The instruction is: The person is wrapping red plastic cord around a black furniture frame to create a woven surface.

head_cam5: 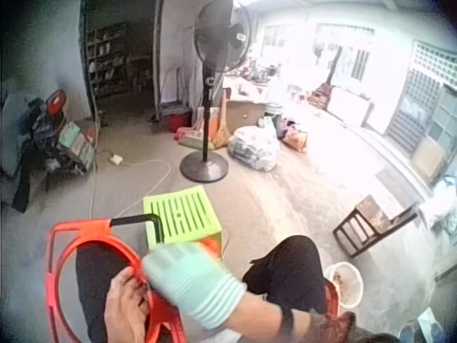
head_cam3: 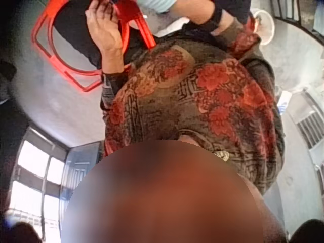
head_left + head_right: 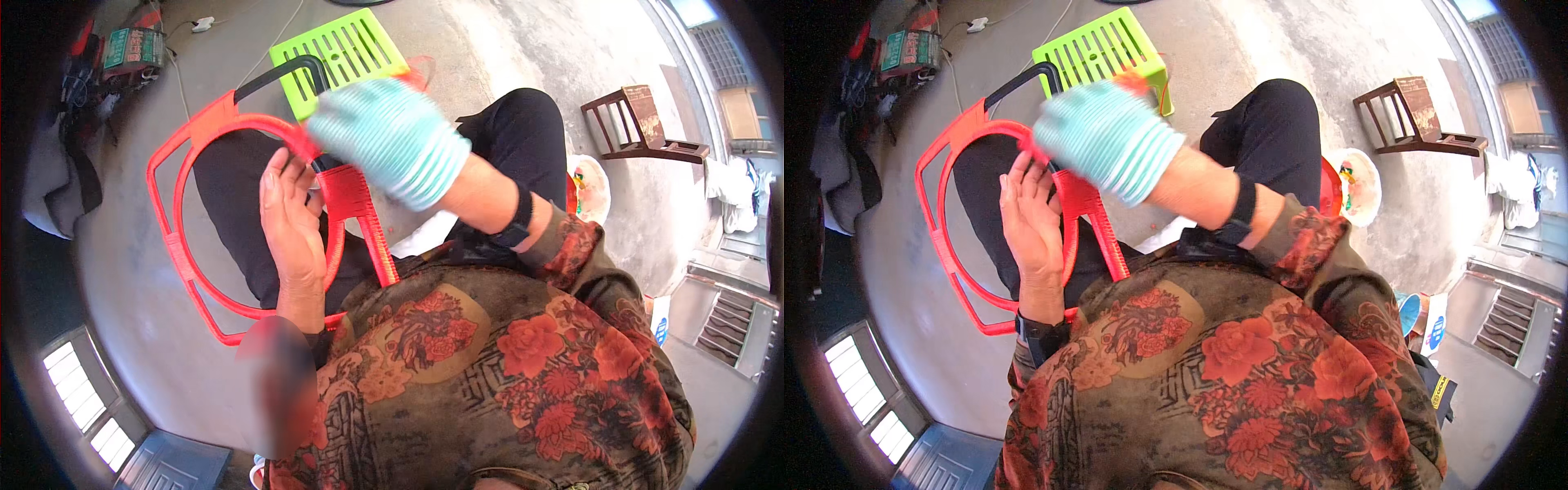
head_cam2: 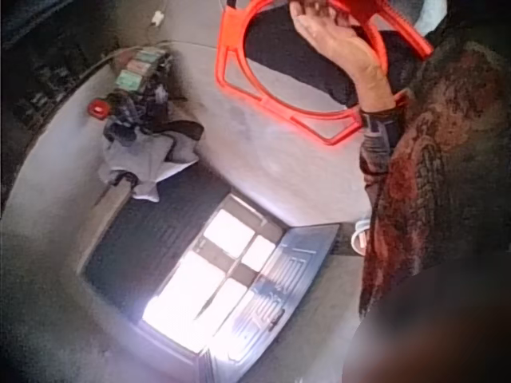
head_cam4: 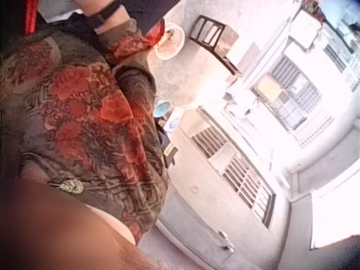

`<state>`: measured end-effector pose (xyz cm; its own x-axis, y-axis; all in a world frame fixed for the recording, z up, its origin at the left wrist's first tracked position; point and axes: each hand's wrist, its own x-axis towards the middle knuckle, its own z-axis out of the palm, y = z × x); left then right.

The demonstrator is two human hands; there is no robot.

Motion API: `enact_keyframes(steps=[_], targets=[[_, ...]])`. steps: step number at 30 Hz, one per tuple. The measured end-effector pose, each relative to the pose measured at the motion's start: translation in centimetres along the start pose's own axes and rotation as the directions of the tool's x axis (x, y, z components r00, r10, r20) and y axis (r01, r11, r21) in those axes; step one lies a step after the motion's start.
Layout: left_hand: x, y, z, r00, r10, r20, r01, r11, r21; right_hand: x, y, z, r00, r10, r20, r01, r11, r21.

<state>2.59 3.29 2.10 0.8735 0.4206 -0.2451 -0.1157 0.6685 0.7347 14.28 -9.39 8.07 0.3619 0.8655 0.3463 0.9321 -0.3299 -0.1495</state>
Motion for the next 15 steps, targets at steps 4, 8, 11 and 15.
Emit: enact_keyframes(steps=[4,8,11,15], targets=[[-0.3,-0.3,0.0,0.979,0.177,-0.102,-0.160,0.975,0.155,0.9,-0.2,2.5,0.827,-0.276,-0.489,0.286,0.956,-0.055],[0.5,-1.1,-1.5,0.992,0.080,-0.093,-0.068,0.990,0.123,-2.0,0.9,0.3,0.857,0.510,0.079,-0.400,0.560,0.725],[0.9,-1.4,-1.9,0.996,0.050,-0.076,-0.035,0.982,0.185,-3.1,3.3,4.2,0.838,0.476,0.266,-0.475,0.397,0.785],[1.0,-1.5,-1.7,0.997,-0.012,-0.072,0.027,0.976,0.214,-3.1,2.9,6.9,0.912,0.227,0.343,-0.411,0.466,0.784]])
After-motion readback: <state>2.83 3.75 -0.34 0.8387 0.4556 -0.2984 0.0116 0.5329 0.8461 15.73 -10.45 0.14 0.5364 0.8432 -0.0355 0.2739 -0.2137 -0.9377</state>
